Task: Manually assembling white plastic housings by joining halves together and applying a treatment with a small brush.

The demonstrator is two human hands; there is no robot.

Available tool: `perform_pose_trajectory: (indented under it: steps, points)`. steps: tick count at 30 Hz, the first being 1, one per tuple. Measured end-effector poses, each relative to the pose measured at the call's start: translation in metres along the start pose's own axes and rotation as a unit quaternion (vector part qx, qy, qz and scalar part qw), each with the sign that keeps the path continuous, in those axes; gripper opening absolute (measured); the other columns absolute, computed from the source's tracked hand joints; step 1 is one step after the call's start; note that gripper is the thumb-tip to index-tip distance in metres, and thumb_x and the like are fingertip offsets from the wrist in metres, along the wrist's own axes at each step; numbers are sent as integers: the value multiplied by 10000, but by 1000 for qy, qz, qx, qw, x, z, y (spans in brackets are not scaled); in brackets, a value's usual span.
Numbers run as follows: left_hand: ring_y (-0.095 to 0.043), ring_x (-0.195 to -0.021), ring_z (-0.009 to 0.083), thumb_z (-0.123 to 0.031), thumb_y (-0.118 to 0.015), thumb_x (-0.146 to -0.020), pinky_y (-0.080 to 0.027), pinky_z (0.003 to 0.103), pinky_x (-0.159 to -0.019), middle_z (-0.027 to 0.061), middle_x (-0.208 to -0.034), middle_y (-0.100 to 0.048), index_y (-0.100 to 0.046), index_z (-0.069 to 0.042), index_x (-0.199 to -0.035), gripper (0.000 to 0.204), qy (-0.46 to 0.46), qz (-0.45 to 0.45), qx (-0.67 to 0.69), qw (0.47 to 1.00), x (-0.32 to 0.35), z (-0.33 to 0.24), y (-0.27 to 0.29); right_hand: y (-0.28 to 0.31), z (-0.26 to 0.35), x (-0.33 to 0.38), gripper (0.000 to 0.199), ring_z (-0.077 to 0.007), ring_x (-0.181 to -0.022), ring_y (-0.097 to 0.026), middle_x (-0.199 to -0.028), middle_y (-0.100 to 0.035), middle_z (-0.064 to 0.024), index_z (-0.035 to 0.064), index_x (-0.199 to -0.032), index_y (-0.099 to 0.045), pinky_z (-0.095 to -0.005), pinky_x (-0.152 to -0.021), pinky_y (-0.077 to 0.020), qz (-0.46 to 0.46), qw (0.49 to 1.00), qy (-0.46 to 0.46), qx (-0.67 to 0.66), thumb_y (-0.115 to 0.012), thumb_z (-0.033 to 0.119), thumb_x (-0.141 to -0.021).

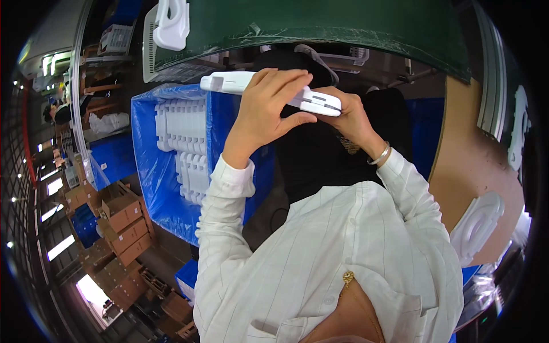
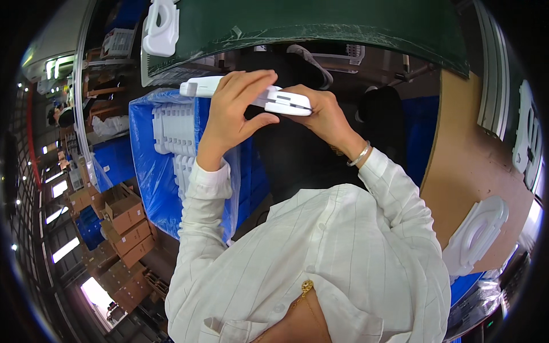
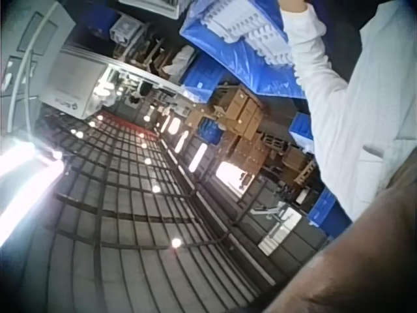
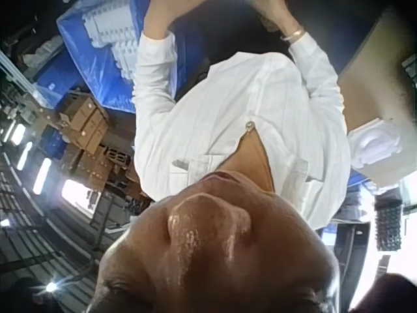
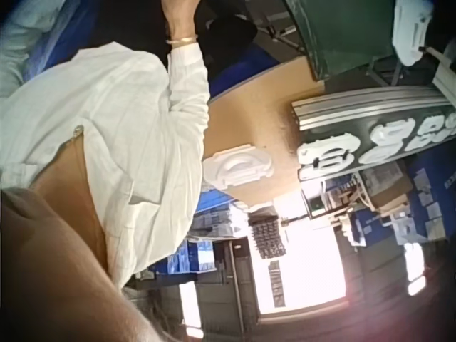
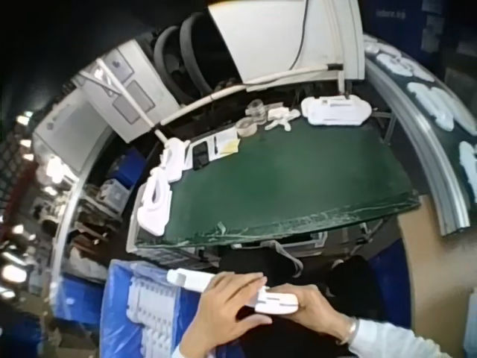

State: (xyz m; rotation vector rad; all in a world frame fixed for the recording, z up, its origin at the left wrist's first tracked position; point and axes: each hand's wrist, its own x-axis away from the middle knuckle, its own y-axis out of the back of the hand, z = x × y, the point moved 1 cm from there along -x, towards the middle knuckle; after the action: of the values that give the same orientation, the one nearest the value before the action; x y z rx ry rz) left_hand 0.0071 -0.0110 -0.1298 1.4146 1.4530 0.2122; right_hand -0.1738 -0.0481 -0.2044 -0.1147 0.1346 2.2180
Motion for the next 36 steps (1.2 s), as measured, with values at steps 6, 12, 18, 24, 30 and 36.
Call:
perform_pose_trajectory:
  steps: [6, 12, 18, 24, 30, 36]
  points:
    - [-582, -960, 233, -293, -733, -731, -386, 368, -886, 38, -1049, -662, -680, -102, -1058, 381, 43, 136, -17, 990, -1, -1, 7, 3, 8, 4, 517, -207, -1027, -624, -1164, -615, -101, 29, -1224, -527, -319, -864, -498, 5, 1000, 2, 6, -755, 75, -762]
    - [-573, -921, 208, -259, -744, -710, -360, 345, -874, 13, -1016, -673, -697, -98, -989, 326, 69, 150, -3, 986, 5, -5, 0, 3, 10, 9, 482, -338, -903, -624, -1033, -619, -138, 35, -1160, -526, -375, -752, -508, -21, 983, 93, 154, -753, 203, -769]
    - [-568, -915, 200, -240, -751, -699, -349, 339, -869, 8, -983, -680, -705, -93, -957, 301, 94, 125, -6, 988, 3, -8, 2, 6, 14, 2, 380, -365, -819, -607, -928, -614, -154, 25, -1093, -532, -401, -698, -486, 20, 985, 105, 136, -707, 208, -810]
    - [-571, -916, 205, -236, -750, -704, -347, 338, -868, 16, -983, -681, -708, -88, -959, 298, 103, 110, 0, 989, 2, -6, -1, 10, 13, -4, 357, -366, -811, -603, -916, -610, -160, 15, -1077, -541, -397, -693, -482, 21, 985, 107, 133, -692, 212, -820]
    - [-587, -903, 229, -215, -743, -693, -368, 348, -853, 40, -982, -680, -704, -82, -950, 292, 99, 103, -24, 990, 2, -7, 9, 8, 18, -11, 354, -361, -842, -617, -973, -619, -152, 17, -1100, -548, -380, -725, -493, 45, 983, 119, 129, -670, 201, -823]
    - [-593, -837, 195, -270, -759, -679, -364, 376, -818, -10, -897, -671, -703, -121, -867, 246, 87, 44, -33, 995, 8, -10, -3, 7, 17, -3, 280, -395, -852, -588, -915, -598, -181, -4, -1052, -556, -406, -723, -473, 10, 979, 144, 145, -663, 126, -827]
